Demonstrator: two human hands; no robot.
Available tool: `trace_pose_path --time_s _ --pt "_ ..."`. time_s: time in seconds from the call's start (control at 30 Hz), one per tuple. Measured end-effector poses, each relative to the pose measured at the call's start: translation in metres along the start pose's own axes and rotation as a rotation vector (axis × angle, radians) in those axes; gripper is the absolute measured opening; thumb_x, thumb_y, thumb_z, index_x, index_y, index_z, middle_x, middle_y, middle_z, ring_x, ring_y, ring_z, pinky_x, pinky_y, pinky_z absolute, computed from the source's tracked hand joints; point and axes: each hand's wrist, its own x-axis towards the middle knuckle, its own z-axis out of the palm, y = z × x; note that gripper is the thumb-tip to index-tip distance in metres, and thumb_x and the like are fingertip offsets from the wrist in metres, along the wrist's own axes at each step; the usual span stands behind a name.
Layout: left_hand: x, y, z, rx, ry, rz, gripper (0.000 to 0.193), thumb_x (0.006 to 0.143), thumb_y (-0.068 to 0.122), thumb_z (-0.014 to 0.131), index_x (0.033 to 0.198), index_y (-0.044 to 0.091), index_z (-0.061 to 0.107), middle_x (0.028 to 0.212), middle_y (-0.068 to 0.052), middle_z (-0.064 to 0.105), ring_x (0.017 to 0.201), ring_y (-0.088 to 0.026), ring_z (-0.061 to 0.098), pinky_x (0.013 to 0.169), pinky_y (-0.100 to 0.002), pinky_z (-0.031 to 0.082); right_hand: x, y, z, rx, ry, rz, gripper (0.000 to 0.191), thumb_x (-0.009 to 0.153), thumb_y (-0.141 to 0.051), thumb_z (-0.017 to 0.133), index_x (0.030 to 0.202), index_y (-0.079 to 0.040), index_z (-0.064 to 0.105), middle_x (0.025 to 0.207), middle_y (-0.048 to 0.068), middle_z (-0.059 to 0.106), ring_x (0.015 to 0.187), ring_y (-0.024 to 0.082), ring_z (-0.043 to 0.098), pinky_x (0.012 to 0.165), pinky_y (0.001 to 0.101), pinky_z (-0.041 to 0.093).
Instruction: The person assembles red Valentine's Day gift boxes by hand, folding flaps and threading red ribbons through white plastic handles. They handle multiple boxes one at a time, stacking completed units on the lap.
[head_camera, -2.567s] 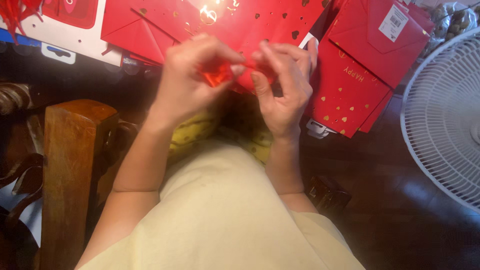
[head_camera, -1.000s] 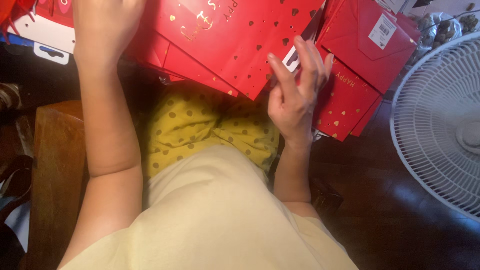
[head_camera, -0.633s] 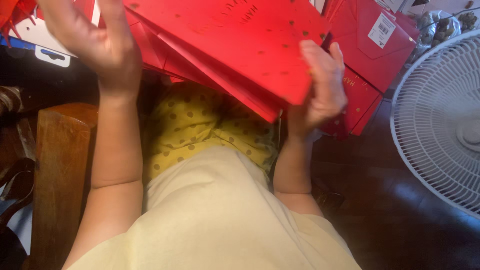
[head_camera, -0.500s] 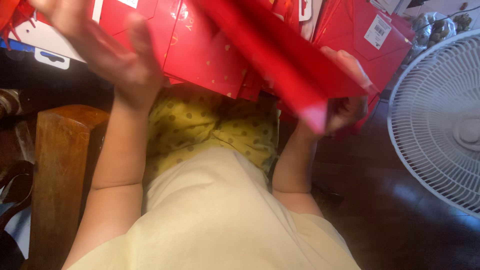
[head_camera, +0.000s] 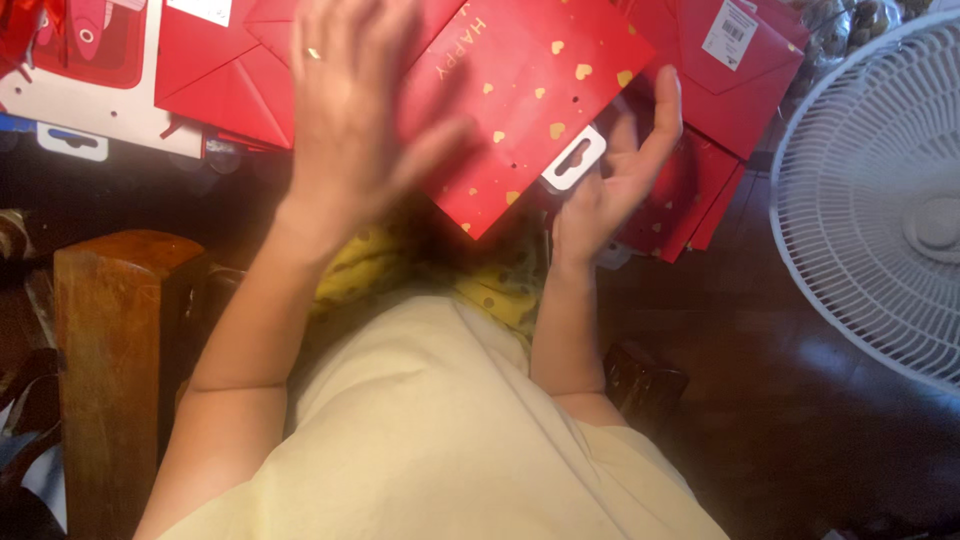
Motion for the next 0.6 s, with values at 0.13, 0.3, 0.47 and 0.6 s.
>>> trace_pose_path --time_s 0.13,0.3,0.47,0.6 --pt "-0.02 0.036 0.011 -0.043 -0.154 0.048 0.108 0.078 0.053 0.092 0.153 0.0 0.035 0.151 -0.024 0.041 0.142 -0.044 0.037 0.116 -0.063 0.027 0.0 0.003 0.002 -0.189 0.016 -0.154 0.067 0.102 -0.023 0.069 0.158 -0.009 0.035 0.156 0.01 0.043 0.143 0.013 0.044 0.125 0.0267 0.033" --pt "-0.021 0.044 0.03 0.096 -0.135 -0.02 0.079 0.081 0.03 0.088 0.146 0.002 0.052 0.148 -0.022 0.051 0.138 -0.04 0.047 0.113 -0.055 0.04 0.0 -0.007 0.001 -0.505 -0.056 -0.249 0.04 0.099 -0.015 0.081 0.129 -0.006 0.056 0.124 0.009 0.059 0.118 0.024 0.058 0.109 0.0348 0.047" --pt "-0.009 0.023 0.009 -0.121 -0.047 0.02 0.017 0.098 0.01 0.078 0.115 0.007 0.077 0.114 -0.014 0.075 0.105 -0.032 0.072 0.091 -0.042 0.058 0.006 -0.031 0.003 -0.775 -0.256 -0.523 0.011 0.1 -0.01 0.076 0.104 -0.004 0.068 0.104 0.01 0.069 0.106 0.031 0.064 0.097 0.0393 0.052" --pt "-0.001 0.027 -0.021 -0.187 0.017 0.047 0.014 0.101 0.005 0.071 0.115 0.002 0.075 0.1 -0.016 0.073 0.089 -0.031 0.073 0.08 -0.037 0.058 0.013 -0.045 0.01 -0.875 -0.59 -0.579 0.01 0.095 -0.008 0.074 0.093 -0.002 0.066 0.085 0.012 0.063 0.082 0.034 0.064 0.099 0.0474 0.055"
